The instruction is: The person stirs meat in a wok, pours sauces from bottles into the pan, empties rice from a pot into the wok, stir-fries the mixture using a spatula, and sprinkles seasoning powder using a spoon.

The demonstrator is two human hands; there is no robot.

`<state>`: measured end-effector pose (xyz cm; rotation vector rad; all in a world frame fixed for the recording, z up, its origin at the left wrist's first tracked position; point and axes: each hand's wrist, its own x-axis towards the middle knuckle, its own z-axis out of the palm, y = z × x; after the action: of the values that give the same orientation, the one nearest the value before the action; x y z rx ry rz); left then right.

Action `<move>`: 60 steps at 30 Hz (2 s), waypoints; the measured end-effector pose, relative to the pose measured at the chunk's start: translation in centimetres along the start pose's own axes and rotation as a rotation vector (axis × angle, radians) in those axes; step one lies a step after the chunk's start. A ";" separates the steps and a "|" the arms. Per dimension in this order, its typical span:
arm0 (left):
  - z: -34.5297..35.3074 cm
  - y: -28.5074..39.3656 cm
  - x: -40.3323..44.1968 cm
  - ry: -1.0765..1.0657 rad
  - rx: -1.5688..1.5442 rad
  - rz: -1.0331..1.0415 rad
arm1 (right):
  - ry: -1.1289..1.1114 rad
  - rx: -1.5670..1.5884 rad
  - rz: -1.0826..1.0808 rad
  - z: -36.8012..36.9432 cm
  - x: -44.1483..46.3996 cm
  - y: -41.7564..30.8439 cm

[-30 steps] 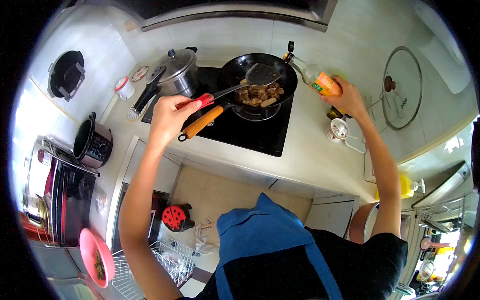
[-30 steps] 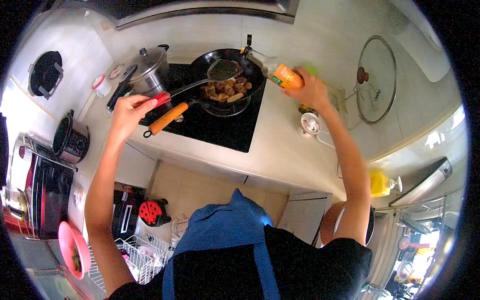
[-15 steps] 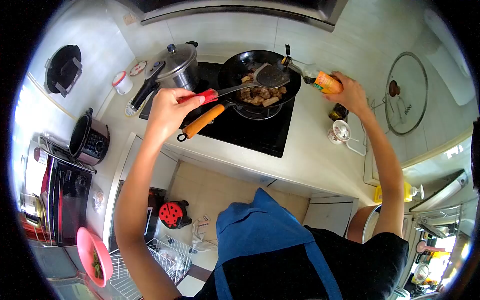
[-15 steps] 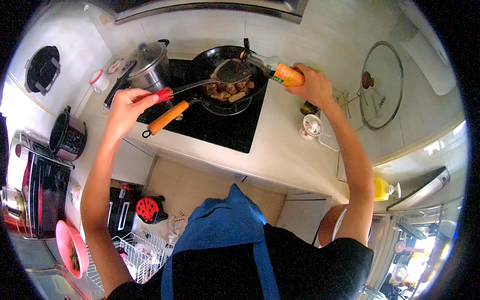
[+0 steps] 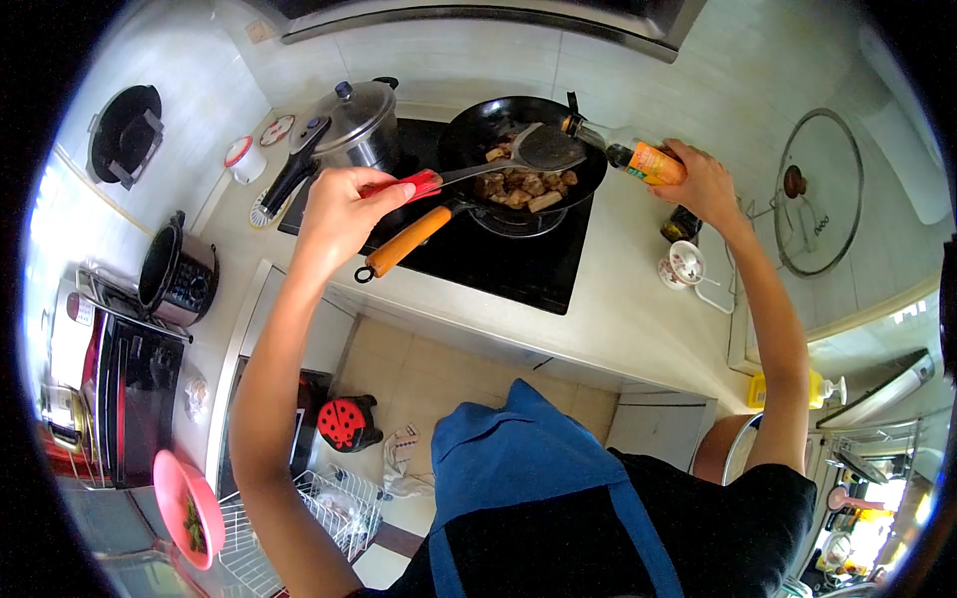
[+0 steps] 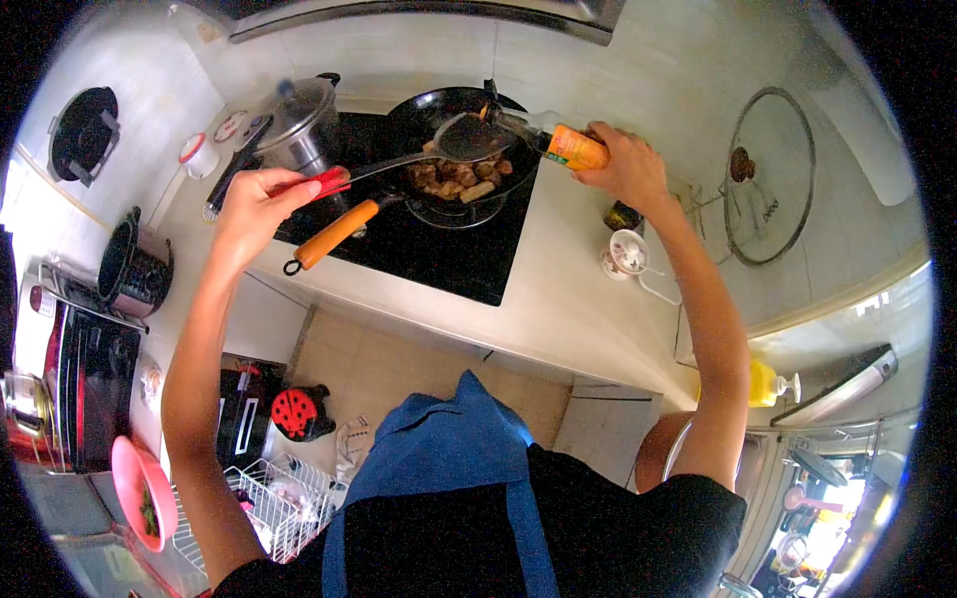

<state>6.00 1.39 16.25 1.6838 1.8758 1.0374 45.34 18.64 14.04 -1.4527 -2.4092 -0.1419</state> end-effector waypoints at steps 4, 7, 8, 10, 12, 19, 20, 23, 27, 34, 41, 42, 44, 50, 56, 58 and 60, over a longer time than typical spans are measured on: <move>0.1 -0.1 0.1 0.003 -0.002 -0.008 | 0.010 -0.035 -0.015 0.2 0.1 0.2; 0.2 -0.5 0.4 0.007 0.010 -0.001 | 0.053 -0.096 -0.052 0.2 0.1 0.3; 0.3 -0.5 0.4 0.006 0.009 -0.002 | 0.052 -0.096 -0.052 0.1 0.2 0.3; 0.3 -0.5 0.4 0.008 0.011 -0.014 | 0.055 -0.127 -0.062 0.1 0.3 0.2; 0.3 -0.6 0.4 0.008 0.013 -0.008 | 0.060 -0.133 -0.067 -0.1 0.3 0.0; 0.3 -0.9 0.5 0.009 0.002 0.004 | 0.043 -0.161 -0.081 -0.4 0.5 -0.2; 0.3 -1.0 0.6 0.009 0.002 0.003 | 0.043 -0.160 -0.081 -0.4 0.5 -0.2; 0.3 -1.0 0.5 0.046 -0.042 0.033 | 0.063 -0.163 -0.097 -0.3 0.6 -0.1; 0.3 -0.9 0.4 0.054 -0.025 0.035 | 0.083 -0.161 -0.116 -0.3 0.7 -0.1; 0.3 -1.0 0.5 0.049 -0.044 0.046 | 0.084 -0.170 -0.120 -0.5 0.8 -0.4; 0.3 -0.7 0.4 0.045 -0.048 0.044 | 0.084 -0.202 -0.143 -0.6 0.8 -0.3; 0.2 -0.5 0.4 0.024 -0.026 0.021 | 0.087 -0.207 -0.144 -0.6 0.8 -0.4; 0.2 -0.4 0.5 0.003 -0.004 -0.003 | 0.090 -0.213 -0.145 -0.7 0.9 -0.4; 0.4 -0.3 0.6 0.006 0.003 -0.008 | 0.102 -0.225 -0.152 -0.7 0.9 -0.3; 0.5 -0.6 0.9 0.009 -0.010 -0.011 | 0.075 -0.225 -0.145 -1.0 0.8 -0.5; 0.5 -0.9 1.0 0.007 -0.016 0.009 | 0.062 -0.198 -0.115 -0.9 0.7 -0.5; 0.5 -1.0 1.0 0.005 -0.016 0.003 | 0.082 -0.154 -0.091 -0.2 0.5 0.0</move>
<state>5.47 2.48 15.37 1.6768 1.8638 1.0567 45.18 19.00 14.40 -1.3724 -2.4439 -0.4087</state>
